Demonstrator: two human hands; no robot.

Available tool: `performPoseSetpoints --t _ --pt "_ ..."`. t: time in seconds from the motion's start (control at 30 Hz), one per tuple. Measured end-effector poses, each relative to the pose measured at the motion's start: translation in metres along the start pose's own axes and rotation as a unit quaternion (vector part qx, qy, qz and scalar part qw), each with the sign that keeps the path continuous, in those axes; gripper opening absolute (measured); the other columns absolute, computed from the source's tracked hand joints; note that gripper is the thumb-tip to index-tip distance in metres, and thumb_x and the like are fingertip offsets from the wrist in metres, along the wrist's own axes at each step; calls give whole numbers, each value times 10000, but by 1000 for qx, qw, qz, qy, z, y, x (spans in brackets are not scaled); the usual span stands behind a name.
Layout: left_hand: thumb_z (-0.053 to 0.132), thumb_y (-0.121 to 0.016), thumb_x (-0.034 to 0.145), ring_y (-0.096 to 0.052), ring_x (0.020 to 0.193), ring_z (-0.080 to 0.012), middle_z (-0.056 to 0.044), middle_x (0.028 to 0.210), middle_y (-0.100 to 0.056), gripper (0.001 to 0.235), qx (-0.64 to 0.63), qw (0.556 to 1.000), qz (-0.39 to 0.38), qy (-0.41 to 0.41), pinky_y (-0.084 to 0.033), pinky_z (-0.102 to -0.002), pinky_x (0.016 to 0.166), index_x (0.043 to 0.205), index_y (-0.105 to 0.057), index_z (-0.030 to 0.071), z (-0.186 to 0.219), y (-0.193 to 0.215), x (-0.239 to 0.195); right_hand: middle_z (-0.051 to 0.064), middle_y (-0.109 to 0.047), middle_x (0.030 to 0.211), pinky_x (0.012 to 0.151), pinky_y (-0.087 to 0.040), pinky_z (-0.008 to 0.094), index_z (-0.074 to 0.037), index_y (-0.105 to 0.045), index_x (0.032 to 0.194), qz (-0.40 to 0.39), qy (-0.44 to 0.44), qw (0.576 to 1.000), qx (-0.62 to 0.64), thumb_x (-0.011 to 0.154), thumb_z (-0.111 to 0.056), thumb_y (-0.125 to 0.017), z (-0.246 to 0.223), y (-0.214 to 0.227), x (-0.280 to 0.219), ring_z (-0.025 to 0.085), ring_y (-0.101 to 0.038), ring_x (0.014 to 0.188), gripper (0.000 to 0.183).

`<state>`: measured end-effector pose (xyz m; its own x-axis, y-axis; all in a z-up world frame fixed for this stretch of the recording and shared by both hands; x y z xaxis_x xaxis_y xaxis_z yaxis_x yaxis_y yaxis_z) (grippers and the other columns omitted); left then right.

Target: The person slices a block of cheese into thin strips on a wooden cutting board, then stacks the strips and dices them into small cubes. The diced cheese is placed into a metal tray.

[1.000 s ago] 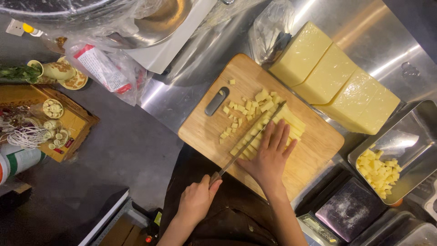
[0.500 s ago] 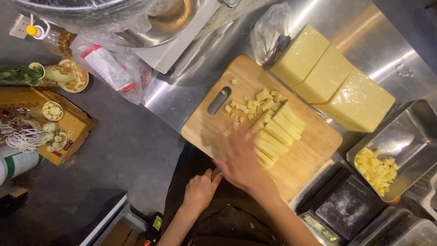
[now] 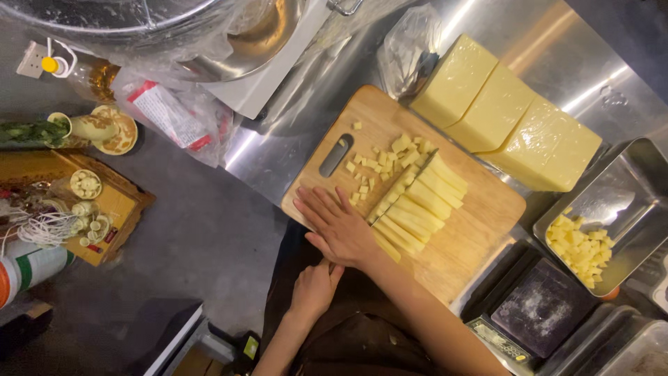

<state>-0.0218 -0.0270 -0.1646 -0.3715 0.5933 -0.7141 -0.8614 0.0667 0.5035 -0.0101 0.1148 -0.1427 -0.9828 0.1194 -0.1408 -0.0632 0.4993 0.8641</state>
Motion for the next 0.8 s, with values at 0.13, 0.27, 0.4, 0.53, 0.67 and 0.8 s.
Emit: performPoseSetpoints --t 0.13,0.27,0.4,0.53,0.67,0.8 --pt "509 -493 1019 -689 880 -470 -251 884 -725 483 -16 1000 -13 5 -544 -578 779 1140 -677 79 3 5 -1 85 -221 1713 1266 -46 591 -153 -243 1638 106 -20 994 27 998 -402 -580 11 5 -22 338 -204 1581 764" --pt "544 -466 1021 -696 843 -458 -243 844 -723 537 -28 999 -18 9 -557 -559 743 1021 -690 56 5 9 -1 204 -234 1656 1226 -57 657 -54 -268 1574 190 -146 970 -34 799 -352 -734 25 22 -74 467 -171 1533 953" --pt "577 -461 1009 -711 784 -435 -230 773 -717 574 13 1000 -5 2 -571 -532 705 960 -681 49 3 5 -4 305 -247 1603 1192 -155 615 78 -287 1507 120 -228 964 -63 665 -467 -816 38 18 -92 496 -184 1493 1134" --pt "567 -464 1012 -711 777 -437 -221 754 -711 567 -14 1000 2 -16 -564 -537 688 951 -687 49 3 8 -1 277 -272 1647 1244 -238 522 104 -299 1536 139 -210 962 -108 722 -473 -832 42 22 -86 427 -251 1539 1131" --pt "561 -459 1015 -700 778 -448 -210 754 -714 577 -56 998 -6 -10 -553 -539 694 939 -695 40 0 7 -2 273 -280 1641 1245 -235 507 109 -312 1526 127 -214 960 -131 763 -446 -804 41 21 -90 413 -273 1529 1064" --pt "565 -445 1012 -703 777 -448 -216 754 -715 578 -54 998 5 -22 -557 -537 694 935 -696 50 1 13 -5 266 -276 1638 1243 -225 501 105 -314 1528 130 -225 956 -138 798 -441 -771 40 22 -86 407 -265 1529 1019"
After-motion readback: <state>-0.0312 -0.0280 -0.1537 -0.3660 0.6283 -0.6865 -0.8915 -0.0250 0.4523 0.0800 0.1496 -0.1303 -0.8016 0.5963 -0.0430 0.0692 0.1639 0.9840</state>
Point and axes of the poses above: each hand's wrist, its own x-axis towards the middle knuckle, its own y-axis out of the back of the hand, z = x × y, the point moved 3 cm from there along x, towards the middle knuckle
